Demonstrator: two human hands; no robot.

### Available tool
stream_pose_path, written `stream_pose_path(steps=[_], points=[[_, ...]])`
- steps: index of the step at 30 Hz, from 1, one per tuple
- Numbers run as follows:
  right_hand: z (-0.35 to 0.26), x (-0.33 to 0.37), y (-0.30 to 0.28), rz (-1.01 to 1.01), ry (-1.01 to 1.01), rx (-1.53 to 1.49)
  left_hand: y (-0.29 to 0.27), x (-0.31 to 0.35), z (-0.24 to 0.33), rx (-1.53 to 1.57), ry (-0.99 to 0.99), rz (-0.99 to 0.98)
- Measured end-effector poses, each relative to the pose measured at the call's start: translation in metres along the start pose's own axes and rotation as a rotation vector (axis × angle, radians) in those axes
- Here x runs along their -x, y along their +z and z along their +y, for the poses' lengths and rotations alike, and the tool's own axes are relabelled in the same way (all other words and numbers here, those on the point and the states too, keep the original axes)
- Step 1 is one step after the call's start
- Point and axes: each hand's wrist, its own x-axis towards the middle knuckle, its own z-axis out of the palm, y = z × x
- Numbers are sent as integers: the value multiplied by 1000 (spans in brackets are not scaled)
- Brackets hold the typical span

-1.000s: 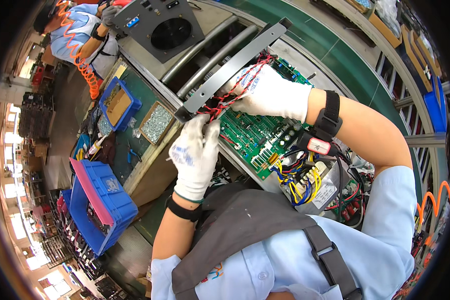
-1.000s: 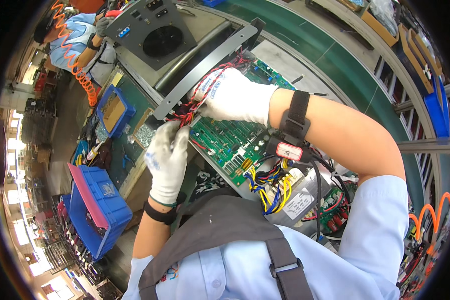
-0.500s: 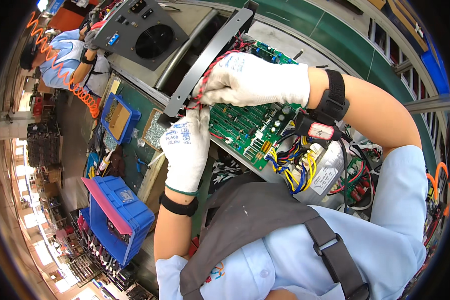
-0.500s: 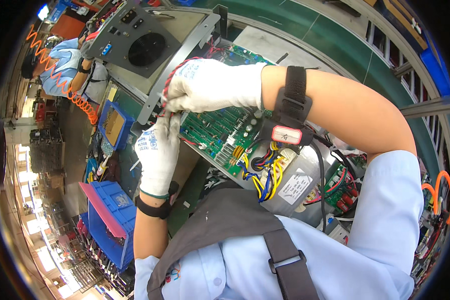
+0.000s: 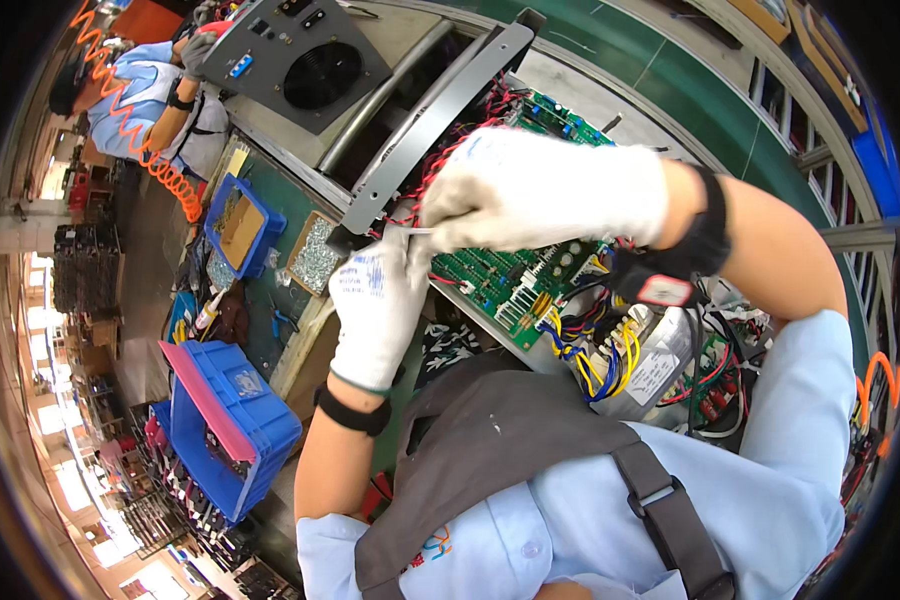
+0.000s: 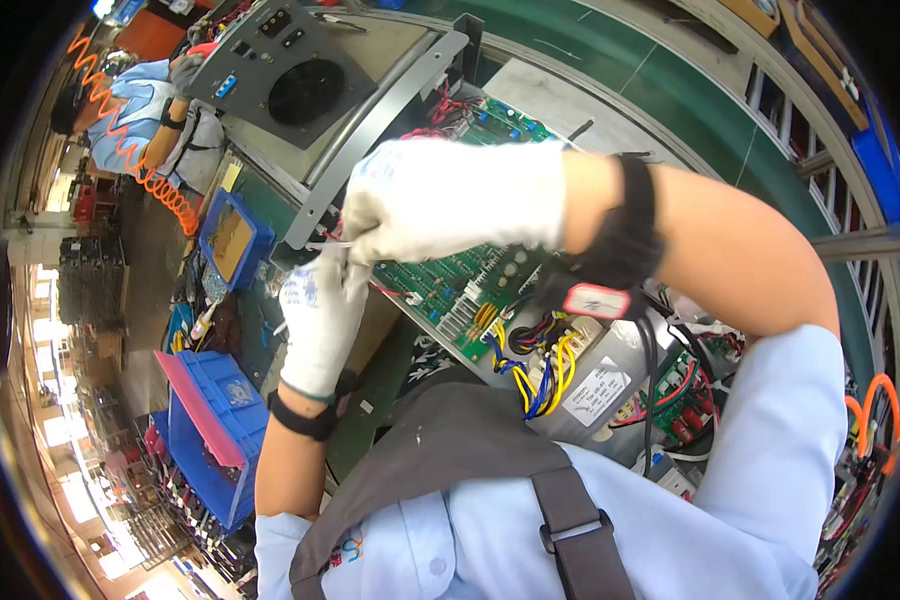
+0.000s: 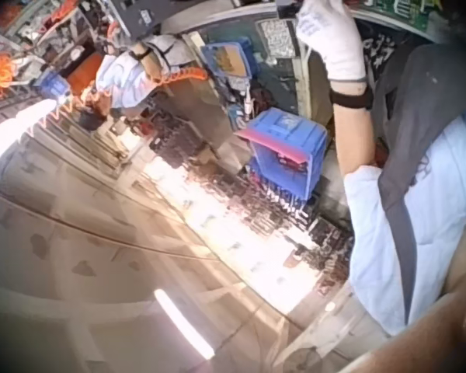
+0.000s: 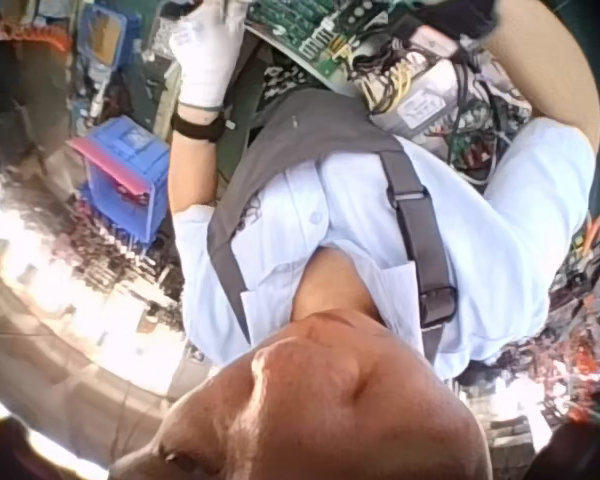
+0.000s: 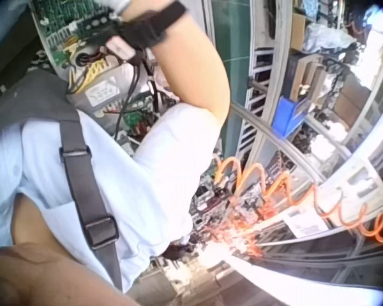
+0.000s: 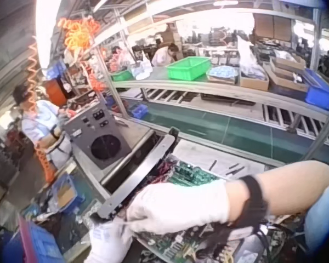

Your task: Assembling electronic components and wiring inside a solar inverter housing on a factory production line.

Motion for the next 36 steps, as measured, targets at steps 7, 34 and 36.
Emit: stream_pose_path(steps=[7,34,36], points=[[-52,56,-8,-170,24,198,-39,25,66,657,-127,-379],[-38,65,-33,140,152,-279,-63,29,36,937,-427,-52],[-34,57,-17,141,73,-236,-61,19,57,1003,-135,-226]])
